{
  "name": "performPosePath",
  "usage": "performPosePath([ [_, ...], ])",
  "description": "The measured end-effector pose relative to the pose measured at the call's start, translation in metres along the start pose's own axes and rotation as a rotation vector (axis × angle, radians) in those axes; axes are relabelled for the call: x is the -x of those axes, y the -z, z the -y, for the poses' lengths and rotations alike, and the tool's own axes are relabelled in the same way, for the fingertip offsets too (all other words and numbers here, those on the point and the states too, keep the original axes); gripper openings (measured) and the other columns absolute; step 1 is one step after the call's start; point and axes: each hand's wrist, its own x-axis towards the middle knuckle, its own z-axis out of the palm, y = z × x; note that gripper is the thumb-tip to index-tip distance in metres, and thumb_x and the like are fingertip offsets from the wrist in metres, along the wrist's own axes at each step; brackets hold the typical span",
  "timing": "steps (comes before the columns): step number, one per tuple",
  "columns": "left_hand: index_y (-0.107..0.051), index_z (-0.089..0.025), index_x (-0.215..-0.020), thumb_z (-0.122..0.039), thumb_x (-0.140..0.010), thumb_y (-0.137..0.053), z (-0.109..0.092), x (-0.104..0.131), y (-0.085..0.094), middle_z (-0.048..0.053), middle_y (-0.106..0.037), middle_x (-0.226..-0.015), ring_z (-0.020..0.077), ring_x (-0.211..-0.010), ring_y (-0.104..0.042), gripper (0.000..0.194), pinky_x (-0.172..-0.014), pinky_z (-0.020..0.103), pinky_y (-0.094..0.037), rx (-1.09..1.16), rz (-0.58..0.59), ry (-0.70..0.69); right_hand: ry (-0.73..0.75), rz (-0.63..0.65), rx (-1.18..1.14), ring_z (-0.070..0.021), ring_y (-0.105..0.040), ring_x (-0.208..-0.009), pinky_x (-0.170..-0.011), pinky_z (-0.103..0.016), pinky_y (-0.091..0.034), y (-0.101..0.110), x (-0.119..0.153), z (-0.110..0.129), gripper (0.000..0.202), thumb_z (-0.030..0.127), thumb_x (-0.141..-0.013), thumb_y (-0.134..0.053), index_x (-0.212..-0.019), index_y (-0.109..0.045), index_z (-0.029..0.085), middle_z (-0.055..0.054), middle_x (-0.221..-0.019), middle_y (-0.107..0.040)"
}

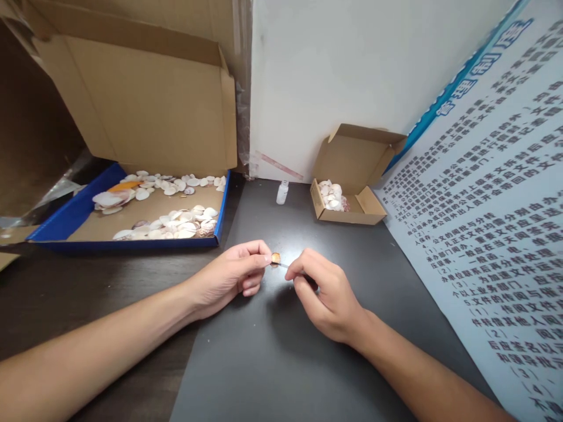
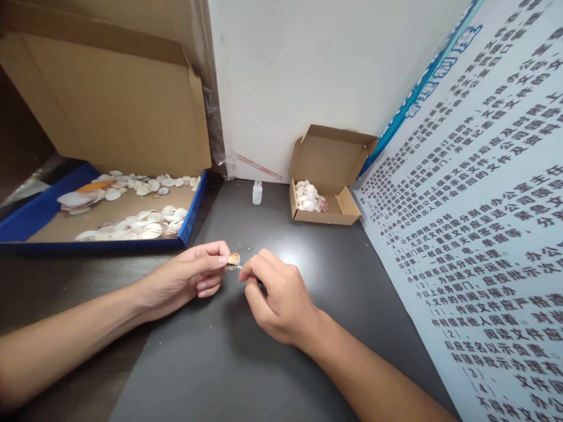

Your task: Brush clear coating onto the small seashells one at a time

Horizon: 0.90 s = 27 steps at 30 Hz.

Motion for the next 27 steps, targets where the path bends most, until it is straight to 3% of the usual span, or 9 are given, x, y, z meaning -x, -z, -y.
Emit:
performPosePath([
  [5,-0.055,-0.017,-0.078,-0.024,-0.085,-0.067,-0.0005,-0.0005,-0.0002,-0.008,-0.037,-0.055,0.0052,-0.047,-0.027,0.016,-0.044,0.017,-0.024,0.082,0.005,0.023,-0.068,-0.047,0.052,-0.0125,-0.047,-0.06,-0.058,-0.026,-0.036,0.0006,-0.0007,0.0,0.017,0.007,-0.082,-0.044,-0.079,-0.056,0.019,0.001,-0.071,-0.055],
  [8,-0.056,-0.017,-0.079,-0.023,-0.084,-0.068,-0.0004,-0.0007,-0.0001,-0.008,-0.039,-0.056,0.005,-0.047,-0.028,0.014,-0.044,0.017,-0.024,0.095,-0.004,0.03,-0.016,-0.099,0.015,-0.0126,-0.047,-0.059,-0.057,-0.026,-0.037,0.0017,-0.0002,0.001,0.019,0.006,-0.082,-0.044,-0.078,-0.056,0.02,0.001,-0.069,-0.054],
  [11,-0.054,-0.017,-0.077,-0.025,-0.083,-0.07,-0.001,0.0001,-0.0005,-0.008,-0.038,-0.056,0.0048,-0.047,-0.028,0.018,-0.044,0.017,-0.024,0.108,-0.007,0.041,0.025,-0.057,0.002,-0.0129,-0.048,-0.059,-0.057,-0.026,-0.037,0.0015,0.0,0.0011,0.019,0.007,-0.083,-0.044,-0.079,-0.056,0.02,0.0,-0.071,-0.055],
  [16,-0.053,-0.017,-0.075,-0.024,-0.083,-0.069,-0.0015,0.001,-0.0011,-0.008,-0.038,-0.056,0.0046,-0.047,-0.027,0.019,-0.044,0.017,-0.024,0.108,-0.007,0.026,-0.082,-0.065,0.074,-0.0124,-0.046,-0.058,-0.056,-0.026,-0.035,0.0015,-0.0007,0.0,0.018,0.007,-0.081,-0.045,-0.077,-0.055,0.02,0.002,-0.068,-0.054],
  [21,-0.053,-0.017,-0.076,-0.026,-0.084,-0.069,-0.0003,-0.0002,-0.0011,-0.008,-0.036,-0.056,0.0052,-0.047,-0.026,0.02,-0.044,0.017,-0.024,0.087,-0.006,0.025,0.009,-0.043,0.023,-0.0127,-0.048,-0.059,-0.057,-0.026,-0.037,0.0019,-0.0007,0.0003,0.018,0.008,-0.083,-0.043,-0.078,-0.056,0.02,0.0,-0.07,-0.056],
  [27,-0.056,-0.017,-0.081,-0.029,-0.082,-0.07,-0.0001,-0.0003,-0.0013,-0.008,-0.038,-0.059,0.0044,-0.047,-0.026,0.019,-0.044,0.018,-0.023,0.038,-0.005,0.013,-0.147,-0.097,0.091,-0.0124,-0.047,-0.058,-0.057,-0.026,-0.036,0.0015,-0.0014,-0.0024,0.017,0.007,-0.08,-0.045,-0.075,-0.055,0.02,0.002,-0.066,-0.054],
])
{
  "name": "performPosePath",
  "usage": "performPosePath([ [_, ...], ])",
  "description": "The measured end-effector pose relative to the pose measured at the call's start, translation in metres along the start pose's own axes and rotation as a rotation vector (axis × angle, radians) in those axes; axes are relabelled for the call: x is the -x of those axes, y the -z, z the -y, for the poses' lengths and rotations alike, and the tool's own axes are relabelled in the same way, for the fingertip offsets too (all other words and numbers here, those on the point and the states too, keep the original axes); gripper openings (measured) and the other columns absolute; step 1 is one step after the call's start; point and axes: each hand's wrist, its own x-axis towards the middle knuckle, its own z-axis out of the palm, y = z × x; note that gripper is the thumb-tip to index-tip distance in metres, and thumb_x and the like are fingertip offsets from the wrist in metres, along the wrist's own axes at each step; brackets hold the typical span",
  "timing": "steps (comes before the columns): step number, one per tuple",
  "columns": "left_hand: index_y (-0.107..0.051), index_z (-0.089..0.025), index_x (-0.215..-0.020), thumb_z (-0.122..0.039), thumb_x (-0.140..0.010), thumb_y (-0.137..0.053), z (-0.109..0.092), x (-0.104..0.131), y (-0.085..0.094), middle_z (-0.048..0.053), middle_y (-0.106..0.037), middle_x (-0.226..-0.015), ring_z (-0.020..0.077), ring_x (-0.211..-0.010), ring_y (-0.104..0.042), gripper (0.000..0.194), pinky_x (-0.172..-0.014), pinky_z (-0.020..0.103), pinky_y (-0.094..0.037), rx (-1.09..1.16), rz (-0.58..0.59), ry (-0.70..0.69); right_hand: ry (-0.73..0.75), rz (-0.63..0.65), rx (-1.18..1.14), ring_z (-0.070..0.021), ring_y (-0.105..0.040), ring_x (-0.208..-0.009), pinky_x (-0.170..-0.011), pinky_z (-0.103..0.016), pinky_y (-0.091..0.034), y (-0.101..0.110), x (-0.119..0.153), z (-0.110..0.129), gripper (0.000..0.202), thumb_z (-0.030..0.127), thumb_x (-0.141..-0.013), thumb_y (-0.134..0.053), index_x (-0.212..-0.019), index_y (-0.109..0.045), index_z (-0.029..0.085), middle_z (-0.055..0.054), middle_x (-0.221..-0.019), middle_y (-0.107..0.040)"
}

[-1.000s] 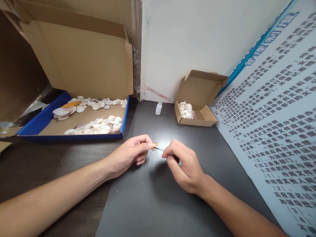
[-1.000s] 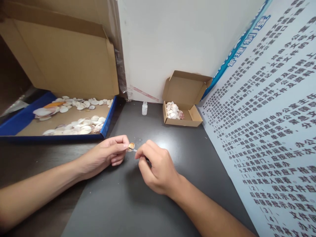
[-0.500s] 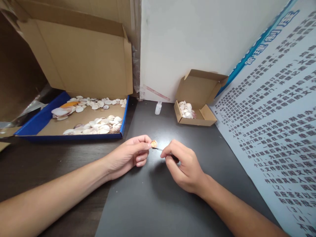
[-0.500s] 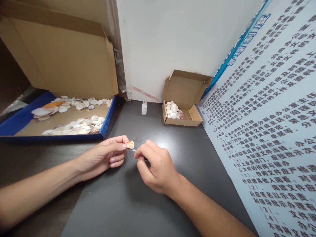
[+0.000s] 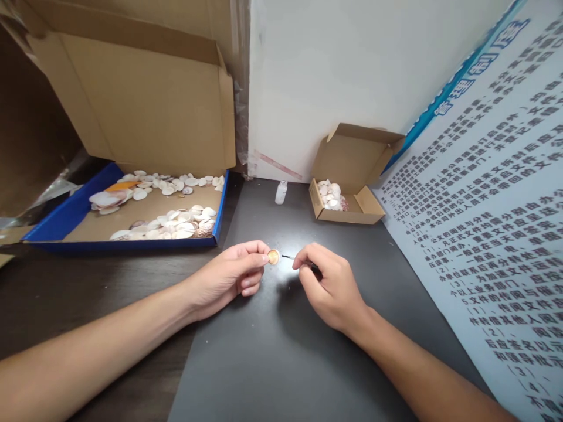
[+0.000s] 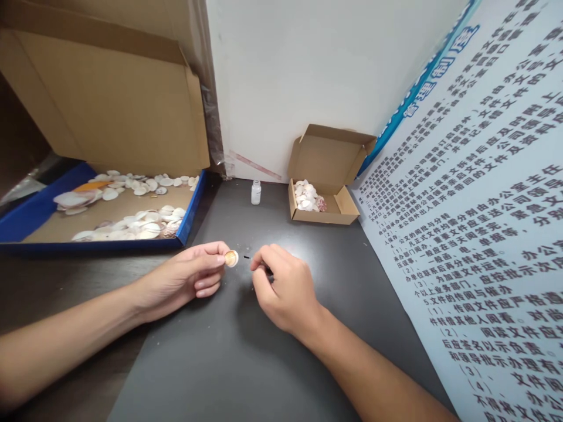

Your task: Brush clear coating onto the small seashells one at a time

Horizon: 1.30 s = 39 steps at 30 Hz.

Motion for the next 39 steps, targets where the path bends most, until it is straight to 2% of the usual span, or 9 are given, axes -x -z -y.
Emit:
performPosePath([
  [2,-0.056,-0.017,-0.081,-0.031,-0.083,-0.069,0.0001,0.0001,-0.0004,-0.008,-0.037,-0.057,0.0047,-0.047,-0.025,0.019,-0.044,0.018,-0.023,-0.022,-0.004,-0.005,0.067,-0.017,-0.057,-0.0121,-0.047,-0.057,-0.055,-0.025,-0.036,0.0005,0.0006,0.0014,0.018,0.007,-0.08,-0.044,-0.075,-0.056,0.02,0.002,-0.066,-0.054],
  [5,-0.055,-0.017,-0.081,-0.032,-0.083,-0.069,0.0005,0.0,-0.0011,-0.009,-0.036,-0.055,0.0051,-0.046,-0.026,0.02,-0.045,0.018,-0.024,-0.054,-0.004,-0.014,0.17,0.031,-0.115,-0.0119,-0.046,-0.056,-0.054,-0.025,-0.036,0.0002,0.0012,0.0026,0.018,0.007,-0.081,-0.044,-0.077,-0.057,0.02,0.001,-0.068,-0.055],
  [7,-0.056,-0.017,-0.081,-0.033,-0.083,-0.068,0.0006,0.0,-0.0014,-0.008,-0.037,-0.056,0.0052,-0.047,-0.026,0.02,-0.045,0.019,-0.024,-0.064,-0.002,-0.017,0.136,0.061,-0.073,-0.0119,-0.046,-0.056,-0.055,-0.025,-0.036,-0.0005,0.0004,0.0015,0.018,0.007,-0.081,-0.045,-0.078,-0.057,0.02,0.002,-0.068,-0.055],
  [10,-0.056,-0.018,-0.082,-0.032,-0.084,-0.067,0.0007,-0.0003,-0.0013,-0.009,-0.035,-0.055,0.0055,-0.046,-0.025,0.018,-0.045,0.019,-0.023,-0.07,-0.003,-0.021,0.033,0.032,-0.006,-0.0122,-0.046,-0.056,-0.055,-0.025,-0.036,-0.0005,-0.0013,-0.0005,0.018,0.007,-0.08,-0.045,-0.077,-0.057,0.02,0.002,-0.065,-0.054],
  [13,-0.055,-0.018,-0.083,-0.031,-0.084,-0.066,0.0012,-0.0007,-0.0007,-0.009,-0.035,-0.055,0.0052,-0.046,-0.026,0.018,-0.045,0.019,-0.023,-0.076,-0.012,-0.023,0.074,0.002,-0.052,-0.0121,-0.047,-0.056,-0.055,-0.025,-0.036,0.0005,-0.0014,0.001,0.018,0.007,-0.081,-0.044,-0.077,-0.057,0.02,0.002,-0.066,-0.055],
  [16,-0.053,-0.018,-0.083,-0.032,-0.086,-0.065,0.0022,-0.0013,-0.0001,-0.008,-0.038,-0.058,0.0046,-0.047,-0.028,0.018,-0.045,0.019,-0.024,-0.077,-0.017,-0.029,0.146,0.055,-0.094,-0.0125,-0.048,-0.058,-0.057,-0.025,-0.038,0.0005,0.0,0.0038,0.018,0.008,-0.082,-0.044,-0.078,-0.057,0.019,0.001,-0.069,-0.057],
  [21,-0.053,-0.017,-0.086,-0.032,-0.089,-0.063,0.0031,-0.0021,0.0018,-0.007,-0.04,-0.063,0.0039,-0.048,-0.028,0.018,-0.045,0.019,-0.023,-0.099,-0.005,-0.024,0.093,0.153,-0.07,-0.0132,-0.052,-0.062,-0.061,-0.025,-0.039,-0.0016,0.0004,0.0016,0.018,0.008,-0.084,-0.044,-0.083,-0.057,0.02,0.0,-0.073,-0.059],
  [30,-0.055,-0.017,-0.087,-0.033,-0.089,-0.063,0.0041,-0.0031,0.0046,-0.008,-0.037,-0.06,0.0045,-0.048,-0.028,0.018,-0.046,0.019,-0.025,-0.122,0.023,-0.017,0.085,0.138,-0.043,-0.0117,-0.048,-0.059,-0.059,-0.024,-0.037,-0.0033,0.0,0.0004,0.018,0.008,-0.083,-0.045,-0.084,-0.058,0.019,0.001,-0.072,-0.058],
  [39,-0.054,-0.017,-0.085,-0.031,-0.089,-0.063,0.0044,-0.0026,0.0032,-0.009,-0.036,-0.056,0.0048,-0.047,-0.027,0.016,-0.046,0.017,-0.026,-0.112,0.029,-0.018,0.052,0.038,-0.039,-0.0116,-0.047,-0.06,-0.059,-0.025,-0.036,0.0005,0.0006,-0.0019,0.017,0.008,-0.086,-0.045,-0.085,-0.058,0.018,0.001,-0.073,-0.057],
])
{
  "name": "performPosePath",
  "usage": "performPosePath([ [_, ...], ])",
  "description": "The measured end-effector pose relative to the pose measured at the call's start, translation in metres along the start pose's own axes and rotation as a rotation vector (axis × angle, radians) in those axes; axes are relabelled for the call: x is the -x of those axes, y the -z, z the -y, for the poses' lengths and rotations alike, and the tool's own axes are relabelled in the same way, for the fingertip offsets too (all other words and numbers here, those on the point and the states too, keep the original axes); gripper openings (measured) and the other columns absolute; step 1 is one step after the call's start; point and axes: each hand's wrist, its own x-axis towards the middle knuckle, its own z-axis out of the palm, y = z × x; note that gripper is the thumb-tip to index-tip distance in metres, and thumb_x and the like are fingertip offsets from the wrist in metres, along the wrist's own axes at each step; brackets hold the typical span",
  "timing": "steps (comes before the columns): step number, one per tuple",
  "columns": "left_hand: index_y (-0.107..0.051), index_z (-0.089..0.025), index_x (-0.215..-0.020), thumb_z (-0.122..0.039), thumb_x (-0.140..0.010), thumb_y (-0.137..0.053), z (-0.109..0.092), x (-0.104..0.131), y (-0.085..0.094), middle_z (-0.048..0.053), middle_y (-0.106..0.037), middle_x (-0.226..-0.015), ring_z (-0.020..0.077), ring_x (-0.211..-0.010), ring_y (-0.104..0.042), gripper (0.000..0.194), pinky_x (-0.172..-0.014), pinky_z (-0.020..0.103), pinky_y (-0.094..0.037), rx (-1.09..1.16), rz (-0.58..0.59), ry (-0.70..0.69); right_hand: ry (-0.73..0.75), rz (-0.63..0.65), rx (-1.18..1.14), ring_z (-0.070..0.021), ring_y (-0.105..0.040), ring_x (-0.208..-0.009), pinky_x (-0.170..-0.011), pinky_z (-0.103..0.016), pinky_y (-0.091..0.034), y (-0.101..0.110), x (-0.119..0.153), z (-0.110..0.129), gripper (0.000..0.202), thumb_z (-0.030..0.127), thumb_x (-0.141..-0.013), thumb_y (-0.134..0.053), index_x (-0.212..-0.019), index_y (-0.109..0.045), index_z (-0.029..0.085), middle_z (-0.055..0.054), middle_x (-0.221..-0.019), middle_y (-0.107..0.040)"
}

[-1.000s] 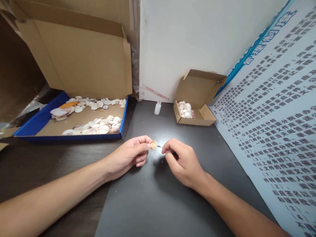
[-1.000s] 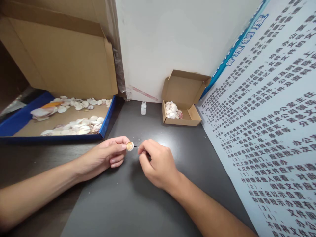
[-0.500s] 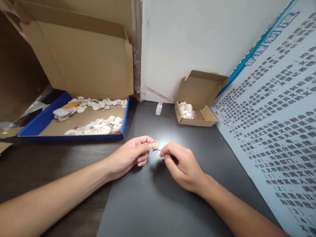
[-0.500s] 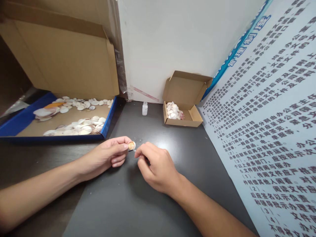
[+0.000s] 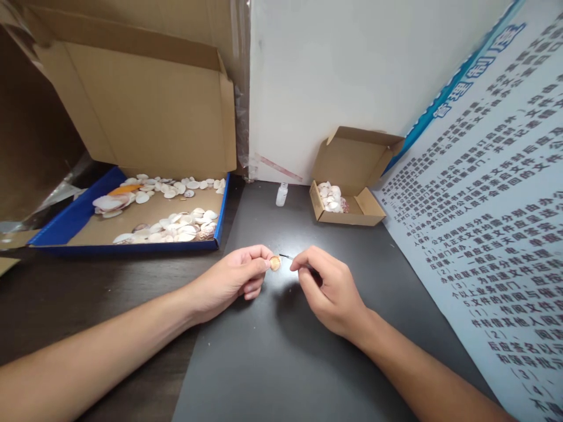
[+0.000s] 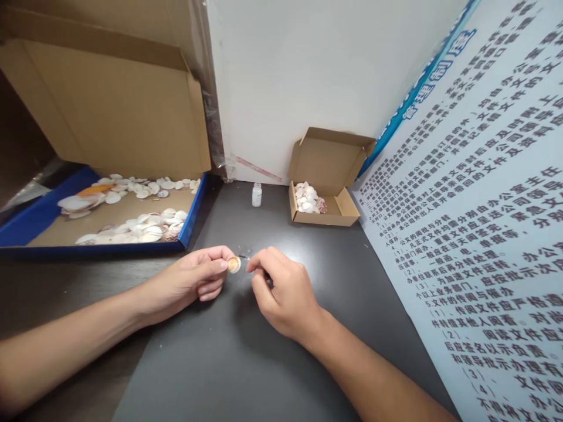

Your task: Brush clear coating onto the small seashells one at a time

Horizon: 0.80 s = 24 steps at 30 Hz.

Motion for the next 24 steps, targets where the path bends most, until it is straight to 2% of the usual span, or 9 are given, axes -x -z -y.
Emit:
performPosePath([
  [4,-0.05,-0.019,-0.081,-0.025,-0.088,-0.059,-0.0016,-0.0003,-0.0015,-0.01,-0.032,-0.053,0.0056,-0.046,-0.025,0.013,-0.044,0.017,-0.025,0.058,-0.033,0.02,0.065,0.063,-0.043,-0.0116,-0.048,-0.061,-0.06,-0.024,-0.037,0.0003,0.0011,0.0028,0.019,0.008,-0.09,-0.042,-0.089,-0.058,0.018,0.001,-0.074,-0.055],
  [7,-0.049,-0.019,-0.08,-0.025,-0.088,-0.059,-0.0032,-0.0002,-0.0023,-0.01,-0.031,-0.053,0.0054,-0.046,-0.023,0.014,-0.044,0.017,-0.024,0.088,-0.042,0.035,0.025,0.133,-0.008,-0.012,-0.049,-0.062,-0.061,-0.025,-0.036,-0.0004,-0.0003,0.0016,0.02,0.007,-0.089,-0.041,-0.087,-0.057,0.019,0.001,-0.075,-0.056],
  [10,-0.049,-0.018,-0.081,-0.025,-0.088,-0.059,-0.0035,0.0,-0.0025,-0.01,-0.032,-0.054,0.0049,-0.046,-0.022,0.014,-0.043,0.016,-0.024,0.08,-0.055,0.026,-0.047,0.075,0.036,-0.0123,-0.049,-0.063,-0.061,-0.025,-0.036,-0.0003,-0.0017,-0.0001,0.02,0.006,-0.088,-0.042,-0.083,-0.056,0.019,0.001,-0.074,-0.056],
  [12,-0.049,-0.018,-0.082,-0.026,-0.088,-0.059,-0.0024,0.0,-0.0024,-0.01,-0.033,-0.054,0.0049,-0.046,-0.023,0.014,-0.042,0.016,-0.025,0.053,-0.051,0.019,-0.021,0.052,0.016,-0.0123,-0.05,-0.063,-0.062,-0.025,-0.036,0.0,-0.0015,0.0,0.019,0.007,-0.089,-0.042,-0.084,-0.056,0.019,0.001,-0.075,-0.056],
  [15,-0.047,-0.019,-0.082,-0.031,-0.088,-0.06,0.0006,-0.0006,-0.0022,-0.011,-0.032,-0.051,0.0051,-0.045,-0.024,0.018,-0.043,0.016,-0.029,-0.019,-0.028,-0.022,0.041,0.105,-0.007,-0.0123,-0.049,-0.063,-0.062,-0.025,-0.037,-0.0007,-0.0005,0.0009,0.019,0.009,-0.09,-0.041,-0.09,-0.058,0.019,0.001,-0.077,-0.057],
  [17,-0.046,-0.02,-0.082,-0.037,-0.088,-0.06,0.0028,-0.0013,-0.0018,-0.012,-0.032,-0.051,0.0047,-0.043,-0.026,0.023,-0.043,0.016,-0.03,-0.107,-0.022,-0.072,0.008,0.124,0.028,-0.0127,-0.05,-0.063,-0.061,-0.026,-0.037,-0.0017,-0.0005,0.0008,0.019,0.009,-0.089,-0.041,-0.089,-0.058,0.019,0.0,-0.078,-0.057],
  [20,-0.044,-0.021,-0.083,-0.044,-0.09,-0.056,0.0049,-0.0024,-0.0008,-0.012,-0.034,-0.053,0.0039,-0.04,-0.033,0.028,-0.04,0.016,-0.026,-0.281,-0.042,-0.115,-0.062,0.067,0.063,-0.0134,-0.05,-0.063,-0.061,-0.026,-0.036,-0.0022,-0.0014,0.0003,0.018,0.008,-0.086,-0.042,-0.083,-0.056,0.02,0.001,-0.074,-0.057],
  [22,-0.043,-0.021,-0.084,-0.044,-0.091,-0.053,0.0057,-0.003,0.0001,-0.012,-0.036,-0.054,0.0038,-0.039,-0.036,0.027,-0.039,0.016,-0.024,-0.362,-0.065,-0.127,-0.034,0.044,0.034,-0.0133,-0.049,-0.062,-0.061,-0.026,-0.036,-0.0019,-0.0018,0.0004,0.018,0.009,-0.086,-0.042,-0.083,-0.056,0.02,0.001,-0.073,-0.057],
  [24,-0.042,-0.021,-0.085,-0.043,-0.092,-0.051,0.0062,-0.003,0.0007,-0.012,-0.038,-0.056,0.0035,-0.038,-0.035,0.024,-0.038,0.017,-0.024,-0.397,-0.082,-0.14,0.02,0.077,0.005,-0.0133,-0.05,-0.062,-0.061,-0.026,-0.037,-0.0017,-0.0015,0.0007,0.018,0.01,-0.087,-0.042,-0.085,-0.057,0.02,0.0,-0.075,-0.057],
])
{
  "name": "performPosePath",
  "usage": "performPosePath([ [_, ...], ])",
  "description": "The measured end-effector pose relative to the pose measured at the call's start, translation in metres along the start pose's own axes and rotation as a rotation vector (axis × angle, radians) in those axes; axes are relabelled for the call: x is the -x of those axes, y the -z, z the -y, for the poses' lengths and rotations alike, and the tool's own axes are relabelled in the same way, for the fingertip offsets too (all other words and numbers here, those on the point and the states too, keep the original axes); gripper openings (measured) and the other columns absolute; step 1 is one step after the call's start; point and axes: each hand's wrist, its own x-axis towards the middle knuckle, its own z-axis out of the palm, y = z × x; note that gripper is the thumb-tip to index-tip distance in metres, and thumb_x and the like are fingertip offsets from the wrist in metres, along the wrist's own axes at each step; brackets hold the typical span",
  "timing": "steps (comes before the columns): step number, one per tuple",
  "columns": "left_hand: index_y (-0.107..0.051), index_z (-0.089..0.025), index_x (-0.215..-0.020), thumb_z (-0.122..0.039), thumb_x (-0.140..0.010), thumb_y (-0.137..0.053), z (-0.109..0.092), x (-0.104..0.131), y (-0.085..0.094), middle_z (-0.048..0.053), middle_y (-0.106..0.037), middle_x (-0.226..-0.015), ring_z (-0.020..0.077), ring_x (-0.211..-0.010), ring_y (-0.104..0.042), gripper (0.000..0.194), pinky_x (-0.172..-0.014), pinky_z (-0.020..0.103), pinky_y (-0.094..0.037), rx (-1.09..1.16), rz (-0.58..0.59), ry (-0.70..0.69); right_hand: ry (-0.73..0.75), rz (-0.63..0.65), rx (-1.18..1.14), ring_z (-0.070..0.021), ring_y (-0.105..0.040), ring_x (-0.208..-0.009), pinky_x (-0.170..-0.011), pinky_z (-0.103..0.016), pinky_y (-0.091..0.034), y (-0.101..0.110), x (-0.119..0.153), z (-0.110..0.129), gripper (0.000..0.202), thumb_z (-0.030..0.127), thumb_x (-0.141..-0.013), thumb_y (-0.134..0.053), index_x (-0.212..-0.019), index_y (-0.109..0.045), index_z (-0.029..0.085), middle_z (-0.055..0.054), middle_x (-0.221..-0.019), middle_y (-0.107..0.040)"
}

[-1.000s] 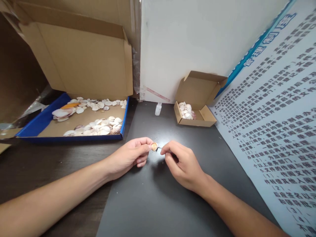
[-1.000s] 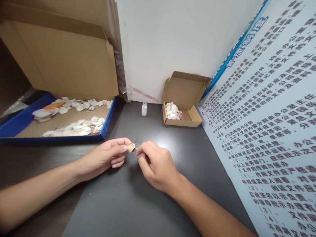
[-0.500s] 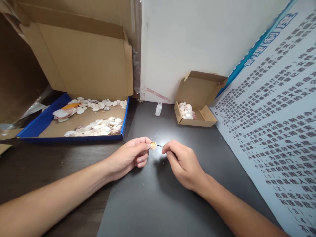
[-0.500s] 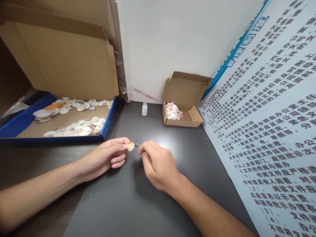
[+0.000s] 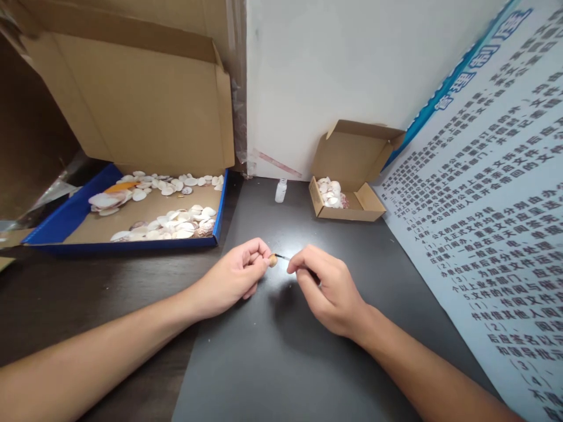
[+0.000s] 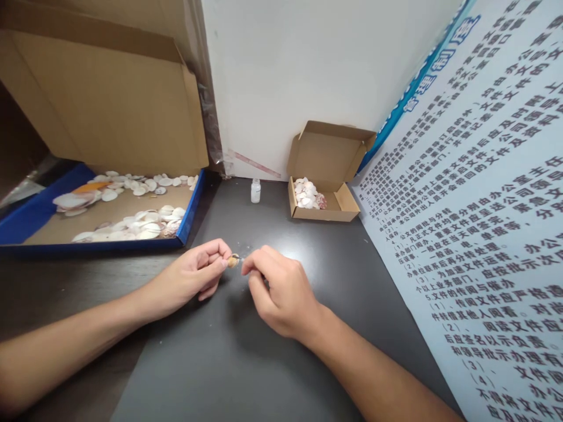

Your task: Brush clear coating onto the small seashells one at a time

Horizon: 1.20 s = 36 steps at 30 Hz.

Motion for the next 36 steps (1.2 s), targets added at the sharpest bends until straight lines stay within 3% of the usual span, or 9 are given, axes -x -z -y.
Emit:
performPosePath([
  [3,-0.041,-0.022,-0.085,-0.04,-0.093,-0.048,0.0002,0.0012,-0.0004,-0.013,-0.037,-0.056,0.0041,-0.037,-0.034,0.021,-0.038,0.017,-0.024,-0.021,-0.001,-0.002,-0.015,0.052,0.028,-0.0137,-0.051,-0.064,-0.062,-0.027,-0.037,-0.0004,0.0007,0.0002,0.018,0.01,-0.086,-0.042,-0.085,-0.058,0.02,0.0,-0.076,-0.059],
  [7,-0.04,-0.023,-0.085,-0.037,-0.094,-0.044,0.0004,0.0036,-0.0029,-0.013,-0.032,-0.053,0.006,-0.039,-0.031,0.017,-0.039,0.018,-0.023,-0.084,-0.006,0.004,-0.036,0.004,0.024,-0.0129,-0.049,-0.061,-0.06,-0.026,-0.036,-0.0009,0.0007,0.0008,0.018,0.01,-0.084,-0.042,-0.081,-0.056,0.019,0.001,-0.072,-0.057],
  [11,-0.044,-0.021,-0.085,-0.031,-0.093,-0.046,0.0013,0.0053,-0.0058,-0.01,-0.033,-0.059,0.0076,-0.05,-0.031,0.013,-0.048,0.019,-0.029,-0.215,-0.055,-0.117,-0.008,0.006,0.016,-0.013,-0.05,-0.061,-0.061,-0.026,-0.037,-0.0007,0.0004,0.0015,0.017,0.01,-0.084,-0.043,-0.082,-0.058,0.019,0.001,-0.073,-0.058],
  [15,-0.046,-0.02,-0.085,-0.029,-0.092,-0.046,0.0006,0.0063,-0.0063,-0.009,-0.032,-0.062,0.0096,-0.056,-0.03,0.011,-0.052,0.021,-0.029,-0.311,-0.071,-0.141,-0.075,-0.113,0.018,-0.0124,-0.049,-0.058,-0.058,-0.025,-0.036,0.0026,-0.0002,-0.0001,0.018,0.008,-0.083,-0.044,-0.077,-0.057,0.019,0.002,-0.068,-0.057],
  [19,-0.045,-0.021,-0.085,-0.03,-0.093,-0.045,0.0002,0.0069,-0.005,-0.009,-0.032,-0.062,0.0103,-0.056,-0.029,0.013,-0.052,0.021,-0.027,-0.283,-0.056,-0.137,0.012,-0.078,-0.061,-0.0121,-0.048,-0.057,-0.057,-0.024,-0.037,0.0031,-0.0007,-0.0001,0.019,0.008,-0.083,-0.043,-0.077,-0.058,0.019,0.001,-0.067,-0.057],
  [21,-0.046,-0.021,-0.086,-0.031,-0.094,-0.045,0.0001,0.0072,-0.0047,-0.009,-0.032,-0.063,0.0105,-0.057,-0.029,0.013,-0.052,0.021,-0.028,-0.254,-0.052,-0.138,-0.012,-0.039,-0.037,-0.0127,-0.05,-0.06,-0.059,-0.025,-0.038,0.0017,-0.0012,0.0,0.019,0.008,-0.082,-0.044,-0.078,-0.058,0.019,0.001,-0.068,-0.058],
  [24,-0.047,-0.021,-0.088,-0.031,-0.093,-0.046,-0.0004,0.0077,-0.0049,-0.009,-0.033,-0.062,0.0106,-0.056,-0.029,0.012,-0.052,0.021,-0.028,-0.24,-0.053,-0.121,-0.069,-0.084,0.001,-0.0132,-0.051,-0.06,-0.059,-0.025,-0.038,0.0004,-0.0016,-0.0003,0.019,0.008,-0.082,-0.045,-0.078,-0.058,0.02,0.002,-0.067,-0.058],
  [28,-0.046,-0.02,-0.086,-0.031,-0.094,-0.046,-0.0012,0.0077,-0.0052,-0.008,-0.034,-0.063,0.0104,-0.057,-0.03,0.014,-0.052,0.021,-0.029,-0.258,-0.053,-0.137,-0.01,-0.043,-0.028,-0.0129,-0.051,-0.059,-0.059,-0.025,-0.039,0.0012,-0.0007,0.0002,0.019,0.009,-0.082,-0.044,-0.079,-0.059,0.019,0.001,-0.069,-0.059],
  [36,-0.047,-0.02,-0.087,-0.031,-0.093,-0.047,-0.0015,0.0064,-0.005,-0.008,-0.034,-0.062,0.01,-0.056,-0.03,0.012,-0.052,0.021,-0.029,-0.24,-0.065,-0.15,-0.032,-0.053,0.002,-0.0128,-0.05,-0.058,-0.058,-0.025,-0.038,0.0006,-0.0012,-0.0002,0.018,0.009,-0.082,-0.045,-0.08,-0.059,0.019,0.001,-0.068,-0.059],
])
